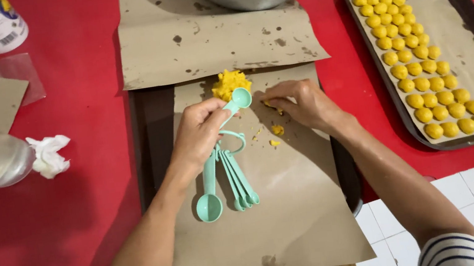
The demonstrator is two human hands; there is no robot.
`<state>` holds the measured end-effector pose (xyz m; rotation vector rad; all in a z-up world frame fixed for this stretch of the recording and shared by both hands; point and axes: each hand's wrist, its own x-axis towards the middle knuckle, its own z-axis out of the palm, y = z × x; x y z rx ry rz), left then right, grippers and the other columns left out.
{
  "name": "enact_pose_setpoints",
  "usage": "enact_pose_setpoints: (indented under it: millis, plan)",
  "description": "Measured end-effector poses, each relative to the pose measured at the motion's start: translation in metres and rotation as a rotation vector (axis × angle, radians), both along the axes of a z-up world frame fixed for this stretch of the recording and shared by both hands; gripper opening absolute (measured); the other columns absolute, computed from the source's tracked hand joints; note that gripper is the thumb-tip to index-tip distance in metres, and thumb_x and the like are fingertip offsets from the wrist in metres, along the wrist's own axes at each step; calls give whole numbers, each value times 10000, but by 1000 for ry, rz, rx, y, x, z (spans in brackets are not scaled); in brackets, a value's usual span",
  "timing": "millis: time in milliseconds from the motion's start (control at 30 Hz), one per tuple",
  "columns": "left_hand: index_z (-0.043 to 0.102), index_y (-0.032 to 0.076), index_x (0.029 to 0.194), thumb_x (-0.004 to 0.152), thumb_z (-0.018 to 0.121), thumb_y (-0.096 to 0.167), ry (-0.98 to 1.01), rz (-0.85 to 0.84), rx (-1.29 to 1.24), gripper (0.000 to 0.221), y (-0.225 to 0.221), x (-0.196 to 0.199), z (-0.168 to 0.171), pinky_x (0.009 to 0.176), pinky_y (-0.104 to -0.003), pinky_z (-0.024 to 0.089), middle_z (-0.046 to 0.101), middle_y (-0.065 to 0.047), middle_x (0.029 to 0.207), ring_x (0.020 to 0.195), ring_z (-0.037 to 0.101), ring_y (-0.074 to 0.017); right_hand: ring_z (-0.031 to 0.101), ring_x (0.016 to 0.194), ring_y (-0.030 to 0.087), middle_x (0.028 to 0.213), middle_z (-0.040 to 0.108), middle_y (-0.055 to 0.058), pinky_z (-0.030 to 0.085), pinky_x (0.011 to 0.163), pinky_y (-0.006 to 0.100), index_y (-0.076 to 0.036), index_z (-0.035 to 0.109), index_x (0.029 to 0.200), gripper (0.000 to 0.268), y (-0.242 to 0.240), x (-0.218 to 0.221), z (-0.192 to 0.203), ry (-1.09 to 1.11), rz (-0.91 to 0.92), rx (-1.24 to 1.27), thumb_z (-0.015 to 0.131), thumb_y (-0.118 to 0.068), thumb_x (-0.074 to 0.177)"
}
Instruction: Shaping yellow dough into small balls using a measuring spoon and placing them on a baking tray
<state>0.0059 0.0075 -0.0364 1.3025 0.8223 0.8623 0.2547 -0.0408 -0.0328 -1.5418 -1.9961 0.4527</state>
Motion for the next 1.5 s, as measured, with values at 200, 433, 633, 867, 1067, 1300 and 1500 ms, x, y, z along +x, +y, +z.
enact_pose_setpoints:
  millis: [200,433,633,867,1067,1300,1500]
  plan:
    - [751,66,859,855,653,161,24,-9,-10,136,4,1,-10,528,-218,519,478,-22,601,587,514,-79,648,1188,450,1280,695,251,548,985,547,-2,728,1213,257,-13,1,17,-187,176,-49,626,-137,1020]
    - [749,74,829,866,650,143,19,-36,29,127,6,5,-21,529,-214,516,474,-17,591,582,518,-87,725,1060,310,1136,766,94,626,868,389,-129,800,1051,174,-12,7,-32,-393,41,164,767,-115,881]
    - [758,70,839,873,649,149,44,-24,54,138,4,2,-21,507,-233,513,477,-5,557,550,514,-83,749,988,298,1044,778,111,642,819,365,-84,776,1098,244,-11,-8,3,22,-103,107,812,-44,860]
    - [722,60,819,898,611,193,195,-39,109,190,12,3,-38,546,-299,508,569,-87,554,573,587,-158,740,926,286,1023,731,119,653,745,367,-67,717,1172,367,-10,-64,38,-123,-43,377,774,51,829]
    - [698,77,786,903,592,203,163,-29,86,203,12,5,-37,551,-279,494,593,-72,556,582,623,-144,704,1067,355,1166,681,163,624,837,466,-82,612,1336,544,-10,-73,41,-71,25,237,656,112,830]
    - [736,75,863,904,588,203,188,-31,142,200,0,-4,0,575,-325,484,569,-85,548,617,583,-165,633,1203,385,1290,644,230,569,993,472,-22,555,1453,607,-5,-58,42,204,24,128,754,0,880]
    - [731,91,857,906,602,198,147,-21,140,175,-1,-1,-6,536,-301,456,551,-70,527,571,535,-143,747,983,284,1063,770,107,613,827,364,-60,807,1030,188,-6,-61,22,27,1,495,799,33,866]
